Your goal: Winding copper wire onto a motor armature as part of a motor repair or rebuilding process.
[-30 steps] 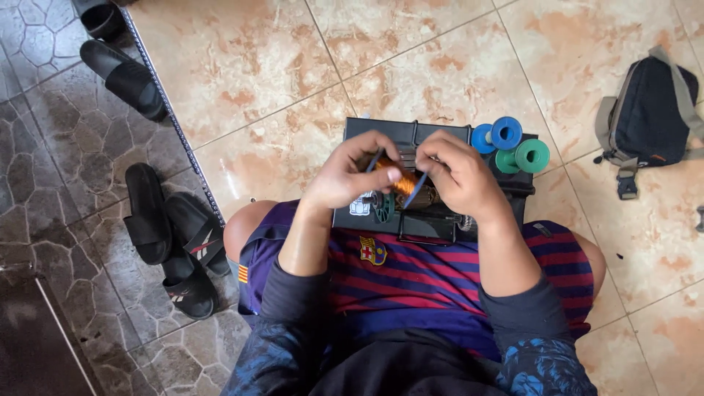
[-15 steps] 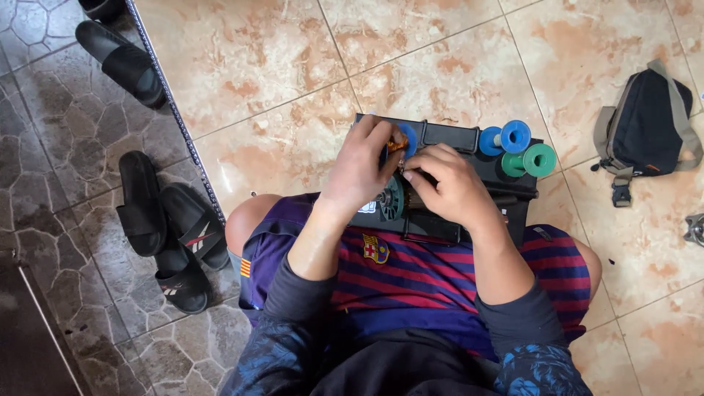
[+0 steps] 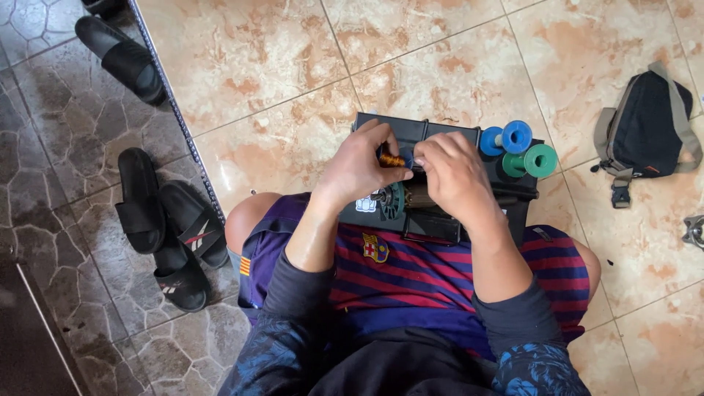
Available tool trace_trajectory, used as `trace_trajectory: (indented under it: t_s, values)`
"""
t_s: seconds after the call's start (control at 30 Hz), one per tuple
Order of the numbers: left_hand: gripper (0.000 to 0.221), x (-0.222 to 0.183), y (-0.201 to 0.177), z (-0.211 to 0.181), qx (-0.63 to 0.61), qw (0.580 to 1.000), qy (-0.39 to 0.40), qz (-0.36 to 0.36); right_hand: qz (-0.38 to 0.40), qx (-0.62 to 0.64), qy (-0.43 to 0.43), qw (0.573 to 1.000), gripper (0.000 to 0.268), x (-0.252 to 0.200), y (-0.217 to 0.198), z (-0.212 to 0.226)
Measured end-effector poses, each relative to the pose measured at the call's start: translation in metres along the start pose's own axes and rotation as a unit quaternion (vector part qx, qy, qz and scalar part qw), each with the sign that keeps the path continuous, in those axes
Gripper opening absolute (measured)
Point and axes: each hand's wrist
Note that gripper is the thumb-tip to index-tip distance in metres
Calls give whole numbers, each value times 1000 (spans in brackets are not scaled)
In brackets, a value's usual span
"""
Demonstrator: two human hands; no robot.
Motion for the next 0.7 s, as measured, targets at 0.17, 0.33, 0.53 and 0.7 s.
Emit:
trace_trajectory:
  t_s: [0.17,0.33,0.53,0.7]
  values:
    - [30,3,6,14,-49,998,-43,11,-25,140,43,989,16,-1,1,4]
    - [24,3,11,32,-146,982,-120,16,-77,304,11,949,9,-7,-23,29]
    - [22,5,12,19,-191,972,-135,33,-27,591,-109,799,15,-27,-68,104]
    - [24,2,8,19,-216,967,-134,11,49,656,-175,733,16,-16,-75,119]
Point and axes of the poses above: each hand's wrist, its own x-axis towards the middle knuckle, its own y-axis out of the palm, z = x × y, and after that the axes turned 3 degrees about -y, right-handed
